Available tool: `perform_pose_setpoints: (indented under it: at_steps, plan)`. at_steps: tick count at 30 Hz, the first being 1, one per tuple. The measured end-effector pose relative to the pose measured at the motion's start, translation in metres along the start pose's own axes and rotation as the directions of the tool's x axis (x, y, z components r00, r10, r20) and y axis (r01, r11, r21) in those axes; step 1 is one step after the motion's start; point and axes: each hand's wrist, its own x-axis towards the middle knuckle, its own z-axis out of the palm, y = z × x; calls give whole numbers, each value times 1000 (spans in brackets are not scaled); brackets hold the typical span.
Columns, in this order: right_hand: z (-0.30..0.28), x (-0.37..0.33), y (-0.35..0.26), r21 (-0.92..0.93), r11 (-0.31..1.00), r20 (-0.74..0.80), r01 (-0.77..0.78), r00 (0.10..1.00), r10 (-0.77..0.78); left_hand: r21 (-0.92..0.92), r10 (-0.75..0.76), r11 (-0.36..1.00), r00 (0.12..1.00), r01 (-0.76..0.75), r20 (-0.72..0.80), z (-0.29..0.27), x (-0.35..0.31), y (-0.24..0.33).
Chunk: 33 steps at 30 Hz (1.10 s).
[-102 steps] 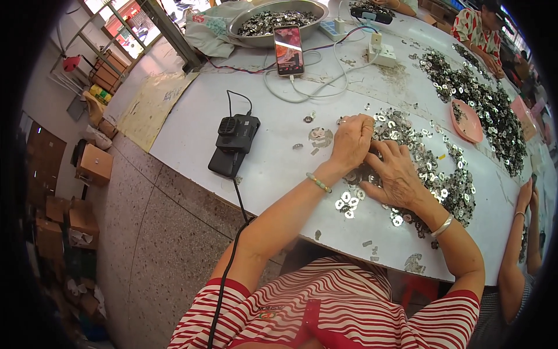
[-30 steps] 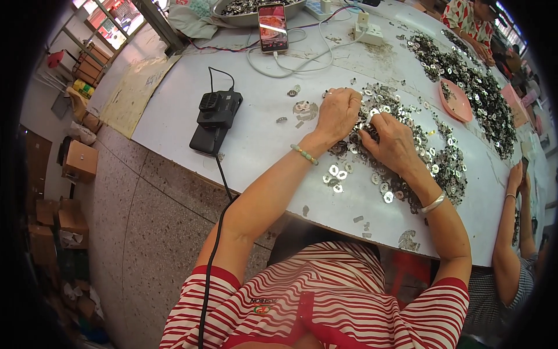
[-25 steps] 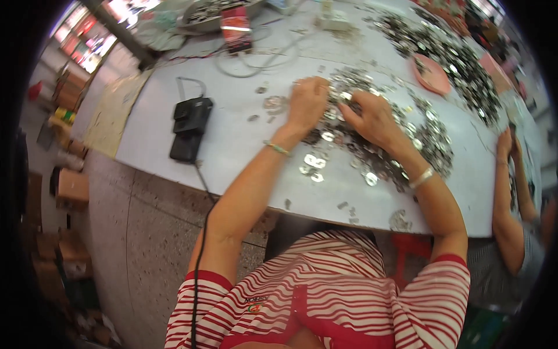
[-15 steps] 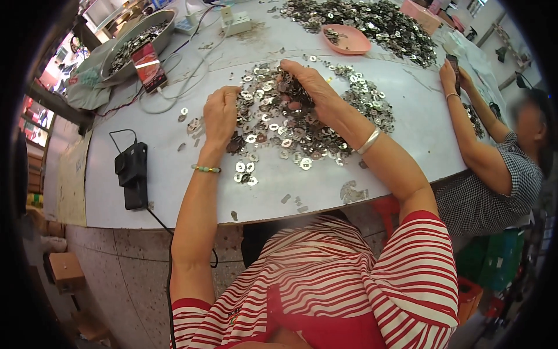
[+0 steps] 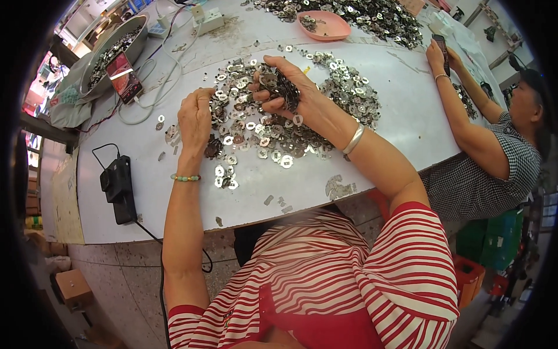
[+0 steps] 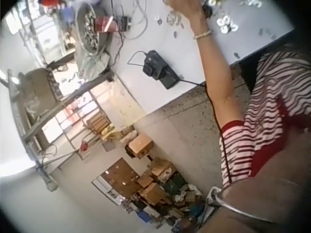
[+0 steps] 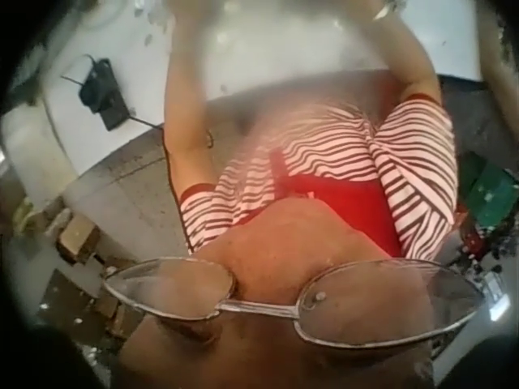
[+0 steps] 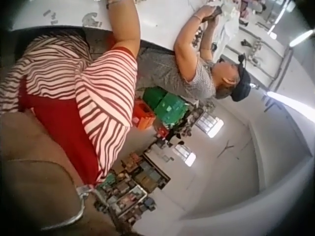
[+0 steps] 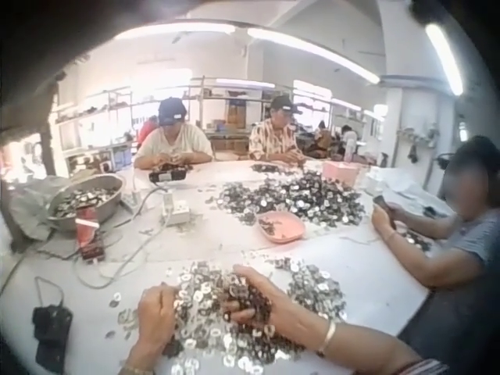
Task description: The person sorts small metal washer-like parts by hand on a workbench, inspecting them one by one.
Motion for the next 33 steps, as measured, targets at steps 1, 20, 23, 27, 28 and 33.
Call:
perform_pose_setpoints:
  at_steps: [1,20,23,27,28,33]
  plan:
    - [-2,0,0,26,1000,38,-9,999,8,-7,8,1000,1000,-8,-1,1,0,-1]
    - [-11,-1,3,117,992,97,-42,995,30,-1,9,1000,999,-9,43,0,0,-2]
    - [-8,-3,4,111,994,76,-16,997,7,0,6,1000,999,-6,44,-1,0,-1]
    - [-7,-4,4,109,994,103,5,995,-17,7,5,1000,999,-6,54,-1,0,0]
    - [-8,-4,4,101,995,121,12,992,-24,2,11,1000,999,-11,50,0,0,-1]
    - [-9,-3,3,130,992,124,9,992,-25,13,12,1000,999,-13,49,0,0,-2]
